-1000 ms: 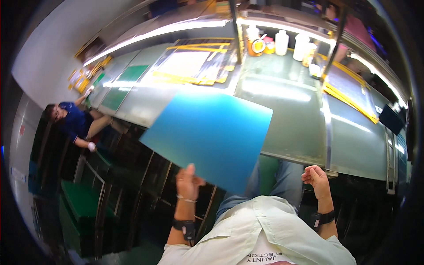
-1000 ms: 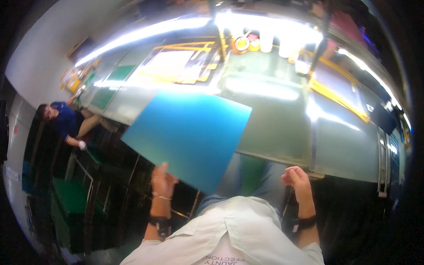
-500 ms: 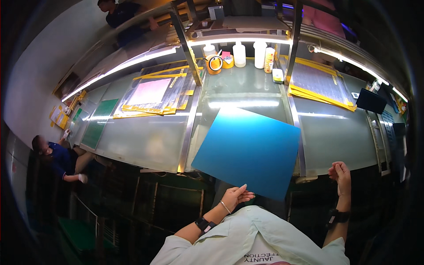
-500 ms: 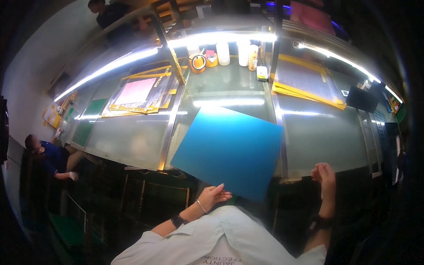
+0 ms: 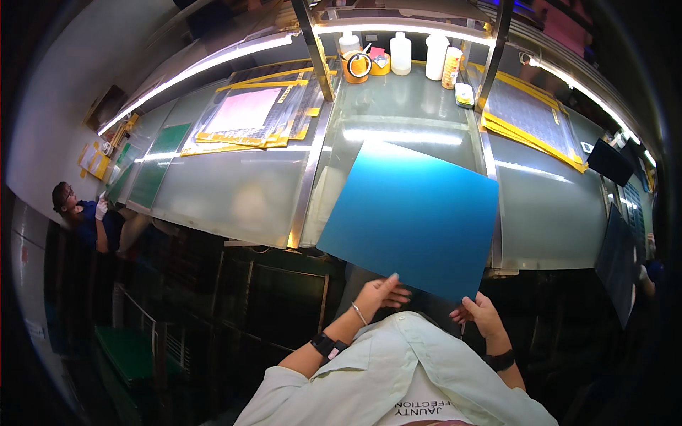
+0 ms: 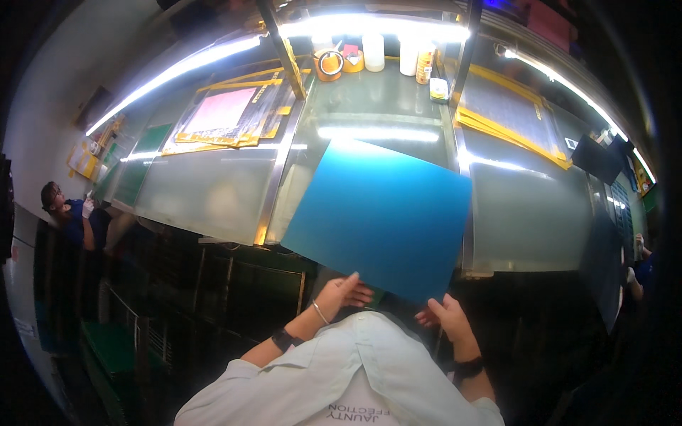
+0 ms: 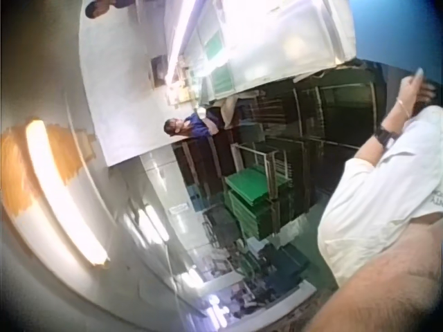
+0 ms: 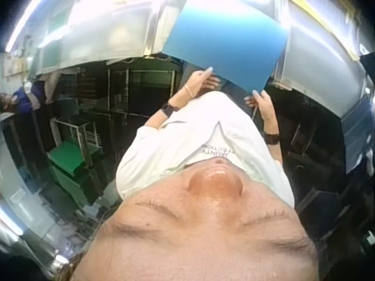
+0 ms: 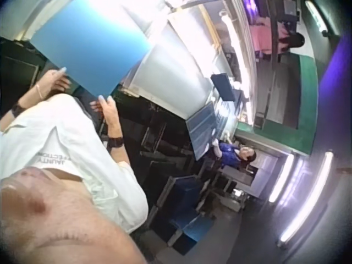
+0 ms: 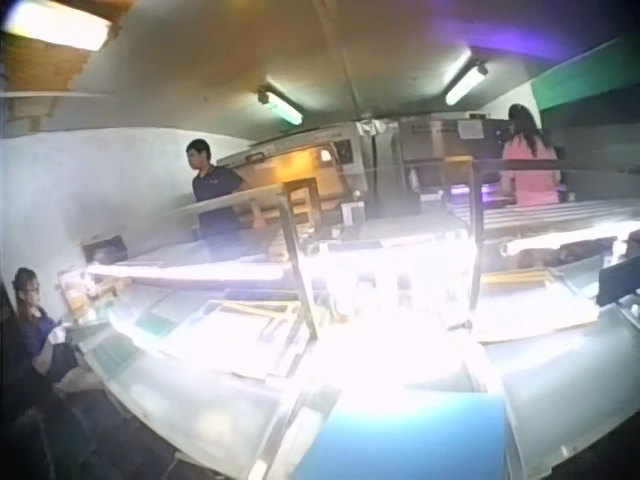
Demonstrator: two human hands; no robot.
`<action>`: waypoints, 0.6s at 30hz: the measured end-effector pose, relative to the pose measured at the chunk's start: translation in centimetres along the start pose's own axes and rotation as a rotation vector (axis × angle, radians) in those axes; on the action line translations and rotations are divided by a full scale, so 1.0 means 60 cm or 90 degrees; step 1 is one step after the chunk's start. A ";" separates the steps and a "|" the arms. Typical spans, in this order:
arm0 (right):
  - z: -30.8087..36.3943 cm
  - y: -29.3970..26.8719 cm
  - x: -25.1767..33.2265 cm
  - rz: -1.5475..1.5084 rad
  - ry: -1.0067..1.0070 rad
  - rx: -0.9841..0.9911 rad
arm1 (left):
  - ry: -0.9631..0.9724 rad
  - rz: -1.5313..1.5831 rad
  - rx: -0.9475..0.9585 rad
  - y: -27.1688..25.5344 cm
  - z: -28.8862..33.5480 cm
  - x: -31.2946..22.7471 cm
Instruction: Applying and aligning thin film sheets onto blue circuit boards at a production workstation.
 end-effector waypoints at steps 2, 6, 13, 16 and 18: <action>-0.003 -0.007 -0.006 -0.091 -0.053 -0.052 | 0.041 0.035 -0.072 -0.050 0.004 -0.015; 0.014 -0.037 0.018 -0.129 -0.096 -0.090 | 0.106 0.000 -0.249 -0.110 0.010 -0.060; 0.002 -0.057 0.104 0.076 -0.021 0.003 | 0.154 0.093 -0.224 -0.149 0.033 -0.071; 0.092 -0.357 0.112 -0.053 -0.236 -0.427 | 0.103 0.058 -0.159 -0.145 0.004 -0.038; 0.194 -0.521 0.095 -0.198 -0.350 -0.723 | -0.008 0.068 -0.238 -0.141 0.004 -0.016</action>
Point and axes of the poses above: each hand's wrist, its own z-axis away from the middle knuckle, its own y-axis out of the palm, x = y × z, the point moved 9 cm from there along -z, towards the middle knuckle, and after that the axes turned 14 degrees about -z, right-handed, at the moved point
